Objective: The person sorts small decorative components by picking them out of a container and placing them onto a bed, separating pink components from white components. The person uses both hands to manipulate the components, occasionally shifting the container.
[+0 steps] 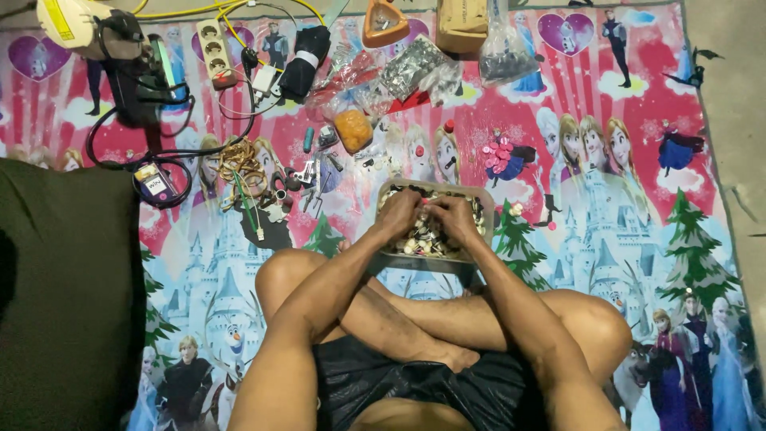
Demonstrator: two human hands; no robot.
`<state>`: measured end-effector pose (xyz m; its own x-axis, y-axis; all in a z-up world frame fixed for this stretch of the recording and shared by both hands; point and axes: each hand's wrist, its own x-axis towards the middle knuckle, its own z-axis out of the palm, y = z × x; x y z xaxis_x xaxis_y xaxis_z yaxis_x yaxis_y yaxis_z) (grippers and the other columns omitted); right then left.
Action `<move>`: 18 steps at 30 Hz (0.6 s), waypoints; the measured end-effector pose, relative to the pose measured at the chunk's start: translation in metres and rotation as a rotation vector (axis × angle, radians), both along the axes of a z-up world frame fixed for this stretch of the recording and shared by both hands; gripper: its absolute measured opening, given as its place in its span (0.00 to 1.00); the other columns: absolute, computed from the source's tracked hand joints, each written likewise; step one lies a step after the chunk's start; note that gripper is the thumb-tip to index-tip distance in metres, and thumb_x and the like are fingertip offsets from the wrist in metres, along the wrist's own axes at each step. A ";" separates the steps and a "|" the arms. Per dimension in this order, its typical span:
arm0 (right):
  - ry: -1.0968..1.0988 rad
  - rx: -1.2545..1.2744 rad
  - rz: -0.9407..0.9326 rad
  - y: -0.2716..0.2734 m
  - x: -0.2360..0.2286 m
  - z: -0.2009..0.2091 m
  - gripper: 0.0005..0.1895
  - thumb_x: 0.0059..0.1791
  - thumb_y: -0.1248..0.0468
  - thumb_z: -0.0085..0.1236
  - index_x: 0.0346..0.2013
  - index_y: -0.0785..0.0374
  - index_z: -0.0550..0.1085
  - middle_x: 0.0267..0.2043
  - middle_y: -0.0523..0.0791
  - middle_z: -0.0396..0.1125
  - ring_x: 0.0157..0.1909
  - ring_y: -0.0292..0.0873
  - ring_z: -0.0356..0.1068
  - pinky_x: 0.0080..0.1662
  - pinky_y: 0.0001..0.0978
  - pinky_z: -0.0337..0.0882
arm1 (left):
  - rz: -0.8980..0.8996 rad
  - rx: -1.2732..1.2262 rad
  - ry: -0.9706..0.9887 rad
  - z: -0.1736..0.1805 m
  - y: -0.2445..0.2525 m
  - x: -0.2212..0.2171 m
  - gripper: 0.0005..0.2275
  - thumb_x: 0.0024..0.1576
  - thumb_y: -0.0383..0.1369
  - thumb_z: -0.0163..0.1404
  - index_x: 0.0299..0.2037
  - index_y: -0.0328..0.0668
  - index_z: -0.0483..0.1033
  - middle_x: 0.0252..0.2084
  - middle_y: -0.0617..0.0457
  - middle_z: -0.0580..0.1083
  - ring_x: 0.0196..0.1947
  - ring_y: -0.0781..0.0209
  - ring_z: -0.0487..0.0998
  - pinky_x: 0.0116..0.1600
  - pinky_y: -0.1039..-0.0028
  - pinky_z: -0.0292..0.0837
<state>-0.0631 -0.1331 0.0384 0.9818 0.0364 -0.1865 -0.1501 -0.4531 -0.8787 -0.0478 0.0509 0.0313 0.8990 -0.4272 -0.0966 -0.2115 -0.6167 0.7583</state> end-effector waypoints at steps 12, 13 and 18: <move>0.151 0.481 -0.241 0.001 0.044 0.079 0.11 0.47 0.70 0.67 0.43 0.70 0.80 0.27 0.53 0.73 0.22 0.41 0.75 0.26 0.28 0.81 | 0.275 -0.337 0.146 0.065 -0.024 0.069 0.07 0.50 0.31 0.63 0.37 0.44 0.85 0.36 0.42 0.82 0.42 0.40 0.83 0.48 0.57 0.78; 0.153 0.478 -0.242 -0.005 0.057 0.072 0.11 0.47 0.70 0.67 0.43 0.70 0.80 0.27 0.53 0.73 0.22 0.41 0.75 0.26 0.28 0.81 | 0.274 -0.339 0.149 0.053 -0.029 0.083 0.07 0.50 0.31 0.63 0.37 0.44 0.85 0.36 0.42 0.82 0.42 0.40 0.83 0.48 0.57 0.78; 0.171 0.368 -0.173 -0.016 0.109 0.048 0.10 0.46 0.73 0.66 0.40 0.74 0.79 0.28 0.59 0.72 0.22 0.46 0.73 0.23 0.33 0.79 | 0.154 -0.031 0.036 -0.014 -0.045 0.152 0.05 0.51 0.34 0.61 0.33 0.46 0.84 0.33 0.45 0.81 0.44 0.38 0.83 0.50 0.54 0.77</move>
